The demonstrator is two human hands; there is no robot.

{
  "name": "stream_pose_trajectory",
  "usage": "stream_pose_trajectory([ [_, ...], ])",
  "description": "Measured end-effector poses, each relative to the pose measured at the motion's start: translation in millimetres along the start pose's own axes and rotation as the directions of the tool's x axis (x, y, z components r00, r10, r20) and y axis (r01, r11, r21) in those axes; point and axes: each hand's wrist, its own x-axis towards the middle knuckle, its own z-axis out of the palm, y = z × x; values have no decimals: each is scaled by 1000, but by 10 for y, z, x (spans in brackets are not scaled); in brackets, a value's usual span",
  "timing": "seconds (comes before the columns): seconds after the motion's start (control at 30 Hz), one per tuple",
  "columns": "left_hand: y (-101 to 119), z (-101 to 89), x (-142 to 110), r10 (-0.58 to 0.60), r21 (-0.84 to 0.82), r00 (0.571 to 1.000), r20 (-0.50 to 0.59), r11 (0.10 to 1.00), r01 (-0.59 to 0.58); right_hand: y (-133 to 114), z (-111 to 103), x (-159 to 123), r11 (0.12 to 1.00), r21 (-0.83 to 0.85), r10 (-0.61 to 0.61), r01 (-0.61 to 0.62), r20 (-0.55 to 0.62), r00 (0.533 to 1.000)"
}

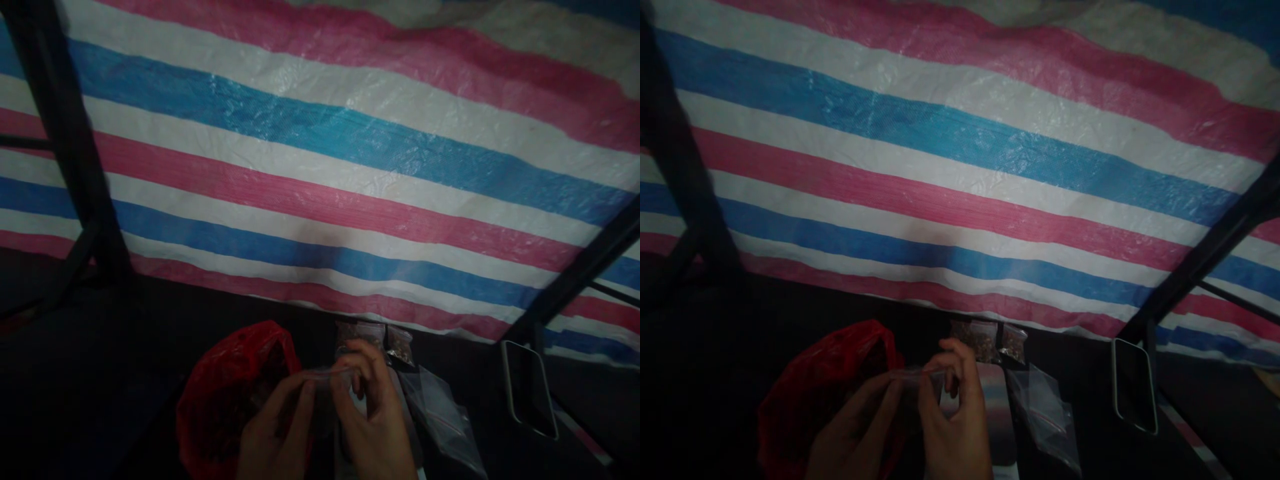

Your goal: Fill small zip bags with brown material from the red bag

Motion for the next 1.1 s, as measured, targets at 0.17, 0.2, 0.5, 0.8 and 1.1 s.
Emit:
stream_pose_trajectory([
  [0.17, -11, -7, 6, 3, -54, 999, 44, 999, -1, -27, 26, -27, 998, 55, 16, -14, -27, 1000],
  [0.2, -12, -11, 3, -7, -72, 998, 62, 997, 12, -33, 32, -32, 997, 76, 16, -15, -17, 1000],
  [0.5, -4, -47, 8, -23, -117, 994, 103, 993, 36, -28, 62, -42, 985, 147, 81, -87, 47, 996],
  [0.8, -19, -104, 45, -43, -104, 997, 69, 993, 50, 70, 75, -39, 989, 140, 54, -54, 5, 999],
  [1.1, 72, -60, 25, -11, -122, 996, 84, 992, 21, 80, 142, -122, 984, 177, 13, -7, -37, 999],
])
